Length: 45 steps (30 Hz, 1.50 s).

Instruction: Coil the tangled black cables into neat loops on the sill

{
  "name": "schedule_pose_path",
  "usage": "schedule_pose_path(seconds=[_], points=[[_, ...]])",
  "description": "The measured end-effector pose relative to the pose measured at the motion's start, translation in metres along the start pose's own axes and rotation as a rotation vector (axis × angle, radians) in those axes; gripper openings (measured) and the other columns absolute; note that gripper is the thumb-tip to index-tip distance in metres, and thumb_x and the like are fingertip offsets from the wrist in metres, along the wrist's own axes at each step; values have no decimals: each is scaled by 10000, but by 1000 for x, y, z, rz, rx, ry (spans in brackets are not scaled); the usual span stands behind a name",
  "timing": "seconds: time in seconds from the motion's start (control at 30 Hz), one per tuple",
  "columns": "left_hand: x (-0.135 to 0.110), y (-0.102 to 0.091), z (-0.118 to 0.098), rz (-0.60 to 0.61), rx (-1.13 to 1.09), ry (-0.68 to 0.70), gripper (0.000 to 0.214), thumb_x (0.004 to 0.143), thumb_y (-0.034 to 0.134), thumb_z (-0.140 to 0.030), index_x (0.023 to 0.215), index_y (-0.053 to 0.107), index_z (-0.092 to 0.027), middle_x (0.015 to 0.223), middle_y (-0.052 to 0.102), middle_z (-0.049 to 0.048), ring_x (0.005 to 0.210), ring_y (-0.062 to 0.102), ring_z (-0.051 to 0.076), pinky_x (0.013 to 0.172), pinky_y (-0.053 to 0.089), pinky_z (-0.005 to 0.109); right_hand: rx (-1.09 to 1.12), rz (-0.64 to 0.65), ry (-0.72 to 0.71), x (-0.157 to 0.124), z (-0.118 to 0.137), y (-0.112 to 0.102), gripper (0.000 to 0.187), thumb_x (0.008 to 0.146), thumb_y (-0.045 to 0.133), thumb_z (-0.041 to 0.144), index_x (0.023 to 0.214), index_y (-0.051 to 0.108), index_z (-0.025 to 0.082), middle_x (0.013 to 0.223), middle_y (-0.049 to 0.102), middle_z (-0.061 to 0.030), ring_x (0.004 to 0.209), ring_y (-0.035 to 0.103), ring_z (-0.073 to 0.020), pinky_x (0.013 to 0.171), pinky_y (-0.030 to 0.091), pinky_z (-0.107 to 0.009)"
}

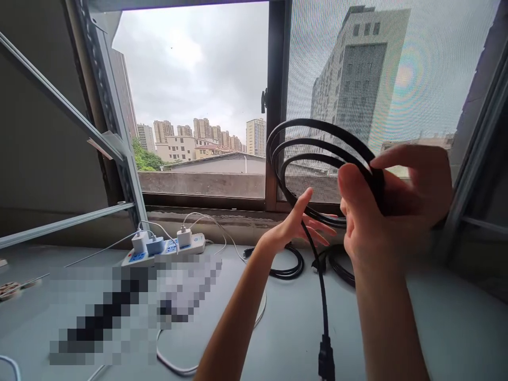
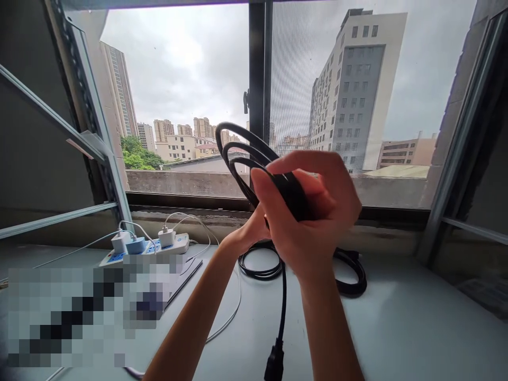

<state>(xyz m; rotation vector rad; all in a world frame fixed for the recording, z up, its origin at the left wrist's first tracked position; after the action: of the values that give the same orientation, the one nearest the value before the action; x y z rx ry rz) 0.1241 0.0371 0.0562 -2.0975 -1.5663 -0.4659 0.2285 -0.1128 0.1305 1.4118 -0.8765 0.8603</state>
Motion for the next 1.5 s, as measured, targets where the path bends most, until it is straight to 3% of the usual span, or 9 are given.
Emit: schedule_pose_path(seconds=[0.13,0.3,0.47,0.57,0.7,0.87,1.07,1.3,1.5], points=[[3,18,4,236,-182,-87,615,918,278,-604,956,750,-213,930,740,70,861,688,215,756,532,321,60,-117,98,0,-16,-19,198,752,713,188,834,546,256,495,416,121,331,322,-34,314,214,-212],[5,-6,-17,34,-236,39,409,935,419,-474,1040,695,-191,996,730,65,1014,655,220,915,450,321,32,-245,302,-5,-56,-38,278,812,664,335,1021,501,251,433,280,149,300,189,-43,310,159,-220],[4,-27,-27,-171,-554,147,377,891,508,-514,1016,611,-174,710,679,14,693,689,170,687,506,268,-225,-144,405,-13,-90,-37,407,893,518,450,1222,457,217,518,453,101,347,429,-71,365,364,-212],[3,-43,-30,-277,-584,209,346,863,565,-501,968,589,-173,459,416,-89,386,488,77,425,368,179,-277,-18,430,-17,-104,-30,492,880,536,444,1304,403,235,706,591,27,414,523,-88,404,461,-238],[1,-68,-36,-344,-458,229,262,851,586,-423,945,586,-178,428,361,-103,293,259,42,310,164,167,-303,166,405,-18,-111,-18,591,788,655,413,1326,436,308,969,589,-46,553,595,-116,361,470,-230],[-6,-92,-47,-419,-77,196,62,818,561,-244,819,570,-183,403,417,-84,301,286,46,310,175,168,-340,241,329,-20,-103,-7,518,778,673,384,1276,546,318,977,605,-31,506,506,-68,340,435,-188],[-14,-90,-60,-399,178,173,155,835,482,-201,957,578,-200,408,452,-80,319,329,60,347,238,182,-381,232,268,-20,-90,-1,311,787,674,342,1095,688,299,899,647,9,404,374,-23,312,365,-171],[-11,-65,-59,-245,182,155,152,878,510,-333,831,546,-193,410,422,-81,323,333,51,344,245,184,-406,155,249,-13,-88,-15,256,808,640,348,1045,710,283,868,650,-2,412,409,-44,317,356,-189],[-10,-55,-54,-215,209,133,371,816,600,-522,966,533,-190,488,451,-83,401,414,56,378,306,174,-500,154,219,-11,-97,-22,213,827,617,374,967,695,233,897,703,-30,703,641,-154,597,519,-274]])
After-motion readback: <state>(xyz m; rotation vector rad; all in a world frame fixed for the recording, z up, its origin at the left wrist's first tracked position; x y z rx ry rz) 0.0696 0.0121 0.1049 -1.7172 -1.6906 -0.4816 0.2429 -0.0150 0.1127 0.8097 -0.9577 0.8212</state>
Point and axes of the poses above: each hand's wrist, its own x-axis towards the middle knuckle, its own y-axis out of the palm, z = x × y, the point moved 10 cm from there along x, towards the middle knuckle
